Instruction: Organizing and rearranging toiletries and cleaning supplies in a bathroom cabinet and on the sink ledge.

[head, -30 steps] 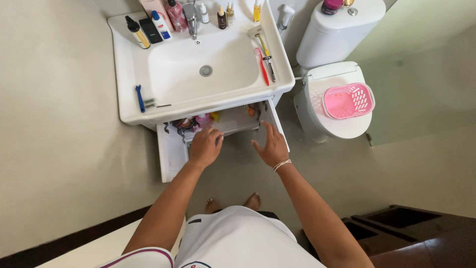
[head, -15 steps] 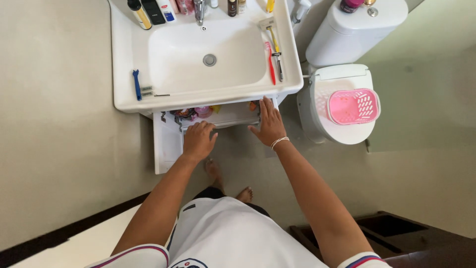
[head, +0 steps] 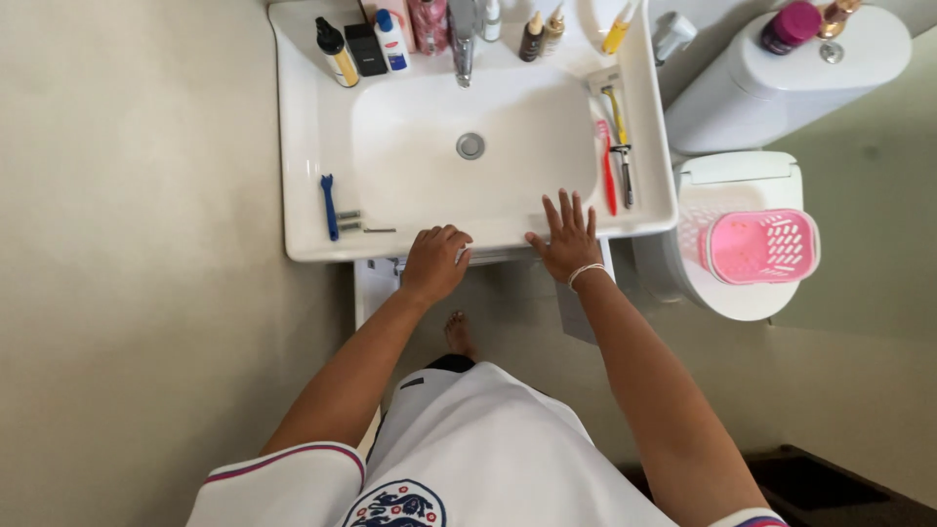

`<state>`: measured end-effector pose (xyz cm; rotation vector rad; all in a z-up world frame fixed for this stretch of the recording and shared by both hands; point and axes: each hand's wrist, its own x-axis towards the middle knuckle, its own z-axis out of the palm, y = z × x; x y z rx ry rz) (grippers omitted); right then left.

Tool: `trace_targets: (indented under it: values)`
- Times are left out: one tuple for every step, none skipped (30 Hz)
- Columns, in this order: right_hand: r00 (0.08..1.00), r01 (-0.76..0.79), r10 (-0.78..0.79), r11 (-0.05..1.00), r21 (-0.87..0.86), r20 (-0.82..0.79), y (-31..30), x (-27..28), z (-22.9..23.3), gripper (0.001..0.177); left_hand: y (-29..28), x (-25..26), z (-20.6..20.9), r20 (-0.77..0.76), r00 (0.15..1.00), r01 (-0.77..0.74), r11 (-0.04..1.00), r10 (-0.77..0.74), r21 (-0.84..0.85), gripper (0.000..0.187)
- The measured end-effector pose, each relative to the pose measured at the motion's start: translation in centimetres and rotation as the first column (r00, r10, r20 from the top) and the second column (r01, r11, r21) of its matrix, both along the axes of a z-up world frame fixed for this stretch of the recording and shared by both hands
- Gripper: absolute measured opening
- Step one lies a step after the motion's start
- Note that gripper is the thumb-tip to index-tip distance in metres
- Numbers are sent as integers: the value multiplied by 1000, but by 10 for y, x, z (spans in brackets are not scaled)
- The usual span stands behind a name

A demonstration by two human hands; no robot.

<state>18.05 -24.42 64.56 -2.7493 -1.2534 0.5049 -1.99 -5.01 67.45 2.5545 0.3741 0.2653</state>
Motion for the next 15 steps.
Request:
trace_targets:
  values:
    - [1000, 14, -14, 1000, -6, 27, 3, 2, -5, 81, 9, 7, 3, 4, 1000, 0, 1000, 0, 13, 14]
    - [998, 28, -28, 1000, -11, 55, 5, 3, -11, 79, 17, 14, 6, 7, 1000, 0, 1000, 0, 25, 14]
    - [998, 27, -26, 999, -18, 49, 8, 0, -7, 79, 25, 19, 7, 1, 1000, 0, 1000, 0, 18, 14]
    - [996, 69, -70, 998, 9, 52, 11, -4, -3, 79, 33, 24, 8, 33, 999, 5, 999, -6, 34, 14]
    - [992, 108, -110, 993, 39, 56, 14, -4, 2, 79, 42, 30, 10, 66, 998, 7, 999, -10, 51, 15]
    - [993, 103, -105, 994, 33, 53, 14, -3, 4, 79, 47, 35, 10, 62, 998, 3, 999, -5, 46, 15]
    - [992, 106, -108, 994, 35, 60, 15, -2, 6, 80, 52, 38, 12, 71, 997, -11, 998, 7, 63, 14]
    - [992, 108, -110, 994, 37, 68, 15, -2, 8, 80, 58, 41, 13, 80, 997, -25, 997, 18, 79, 13]
    - [992, 103, -105, 994, 35, 66, 16, 0, 5, 80, 64, 44, 13, 79, 997, -29, 996, 23, 78, 13]
    - [992, 84, -87, 996, 37, 87, 16, 1, 3, 78, 69, 46, 13, 85, 996, -43, 995, 36, 88, 13]
    - [992, 62, -66, 997, 37, 108, 16, 3, 1, 77, 73, 47, 13, 90, 995, -60, 994, 52, 96, 13]
    - [993, 55, -58, 998, 34, 106, 17, 7, 0, 77, 78, 50, 15, 88, 994, -68, 993, 59, 93, 13]
    - [993, 17, -22, 999, 36, 119, 19, 11, -2, 76, 83, 51, 16, 84, 993, -88, 991, 80, 99, 13]
    - [991, -20, 15, 999, 38, 132, 21, 15, -3, 75, 86, 52, 17, 81, 992, -109, 989, 100, 105, 13]
    - [991, -35, 31, 999, 34, 129, 20, 16, -2, 75, 87, 49, 22, 77, 990, -124, 987, 116, 101, 13]
